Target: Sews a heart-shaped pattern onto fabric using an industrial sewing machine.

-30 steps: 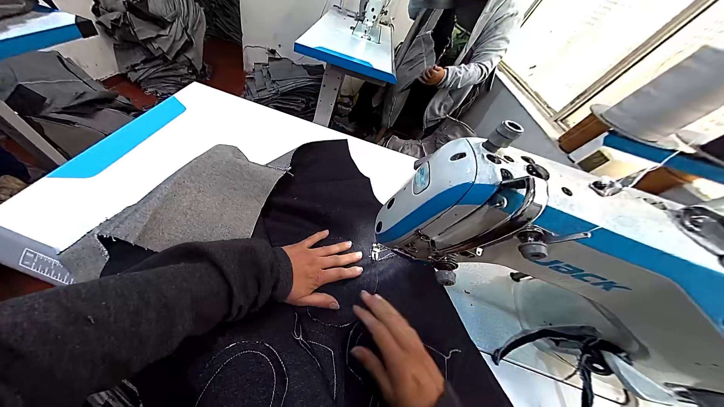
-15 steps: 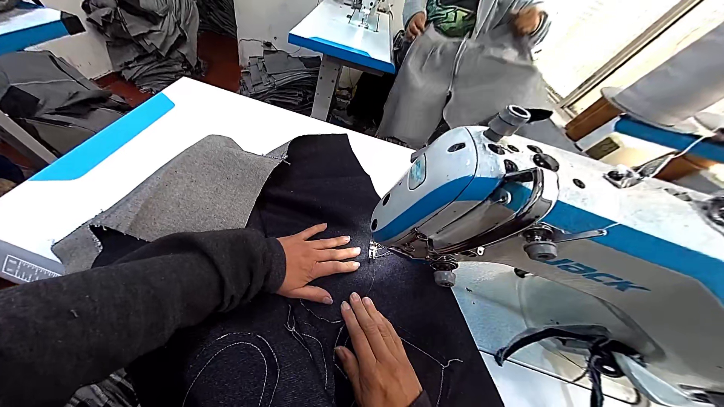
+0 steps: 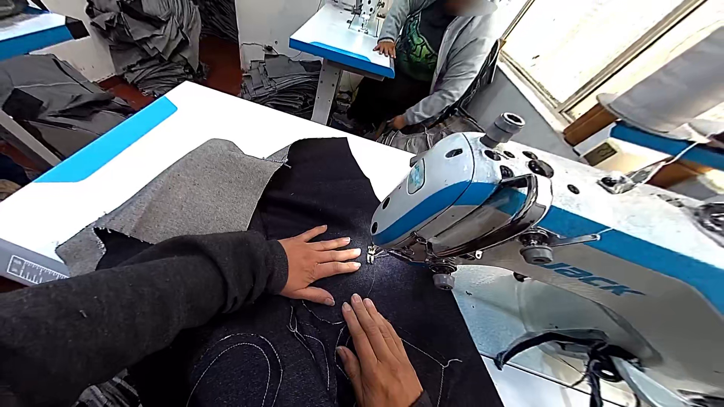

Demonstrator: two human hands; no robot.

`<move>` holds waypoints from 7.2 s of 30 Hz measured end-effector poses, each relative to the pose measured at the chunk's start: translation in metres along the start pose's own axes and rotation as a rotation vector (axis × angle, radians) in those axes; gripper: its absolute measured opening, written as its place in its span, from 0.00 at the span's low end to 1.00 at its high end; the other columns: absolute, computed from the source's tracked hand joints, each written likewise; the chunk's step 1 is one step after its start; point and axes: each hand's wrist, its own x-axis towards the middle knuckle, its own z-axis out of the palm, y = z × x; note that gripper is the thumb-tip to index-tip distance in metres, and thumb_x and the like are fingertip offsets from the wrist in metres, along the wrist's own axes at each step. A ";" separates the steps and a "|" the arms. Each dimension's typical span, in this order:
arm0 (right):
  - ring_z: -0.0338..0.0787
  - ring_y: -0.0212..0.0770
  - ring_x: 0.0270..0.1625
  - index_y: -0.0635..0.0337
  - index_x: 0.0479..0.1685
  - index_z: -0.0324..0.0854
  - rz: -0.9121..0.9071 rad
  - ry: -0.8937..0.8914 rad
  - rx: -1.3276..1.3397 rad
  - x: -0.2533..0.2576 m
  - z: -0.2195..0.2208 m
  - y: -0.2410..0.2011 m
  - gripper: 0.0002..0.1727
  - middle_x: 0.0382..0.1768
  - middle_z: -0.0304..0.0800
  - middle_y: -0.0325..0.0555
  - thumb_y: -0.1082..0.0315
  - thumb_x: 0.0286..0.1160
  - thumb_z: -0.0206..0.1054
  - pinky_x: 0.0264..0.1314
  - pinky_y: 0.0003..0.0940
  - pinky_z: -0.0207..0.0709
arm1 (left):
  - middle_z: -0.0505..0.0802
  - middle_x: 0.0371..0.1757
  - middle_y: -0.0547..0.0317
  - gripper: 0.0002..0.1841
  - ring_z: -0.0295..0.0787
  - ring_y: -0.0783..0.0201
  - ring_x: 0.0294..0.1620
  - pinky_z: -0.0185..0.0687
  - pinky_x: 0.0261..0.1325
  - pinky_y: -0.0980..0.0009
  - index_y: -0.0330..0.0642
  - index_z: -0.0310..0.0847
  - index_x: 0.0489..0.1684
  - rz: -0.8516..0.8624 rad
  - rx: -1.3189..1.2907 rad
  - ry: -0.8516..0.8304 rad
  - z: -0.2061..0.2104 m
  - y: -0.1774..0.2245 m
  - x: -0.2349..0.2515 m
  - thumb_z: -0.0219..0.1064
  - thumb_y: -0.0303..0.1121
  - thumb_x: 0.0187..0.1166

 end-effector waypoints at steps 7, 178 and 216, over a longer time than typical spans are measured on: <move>0.85 0.56 0.76 0.65 0.73 0.82 -0.010 0.008 -0.008 0.001 0.001 0.004 0.33 0.73 0.86 0.56 0.48 0.89 0.46 0.80 0.45 0.73 | 0.65 0.93 0.57 0.40 0.49 0.49 0.96 0.38 0.91 0.33 0.49 0.63 0.91 -0.013 0.012 0.011 0.001 0.001 0.002 0.56 0.62 0.81; 0.85 0.50 0.76 0.55 0.66 0.89 -0.014 0.100 -0.062 0.034 0.008 0.060 0.27 0.69 0.91 0.46 0.52 0.81 0.51 0.70 0.47 0.78 | 0.65 0.92 0.50 0.46 0.47 0.45 0.96 0.29 0.88 0.28 0.38 0.63 0.88 -0.118 0.074 -0.091 -0.024 -0.040 0.068 0.58 0.67 0.78; 0.88 0.48 0.74 0.63 0.64 0.88 -0.274 0.081 0.236 0.035 0.008 0.098 0.22 0.68 0.90 0.52 0.67 0.78 0.55 0.76 0.42 0.80 | 0.67 0.91 0.43 0.34 0.55 0.42 0.93 0.45 0.89 0.33 0.52 0.69 0.88 -0.266 0.178 0.125 0.004 0.005 0.019 0.48 0.59 0.88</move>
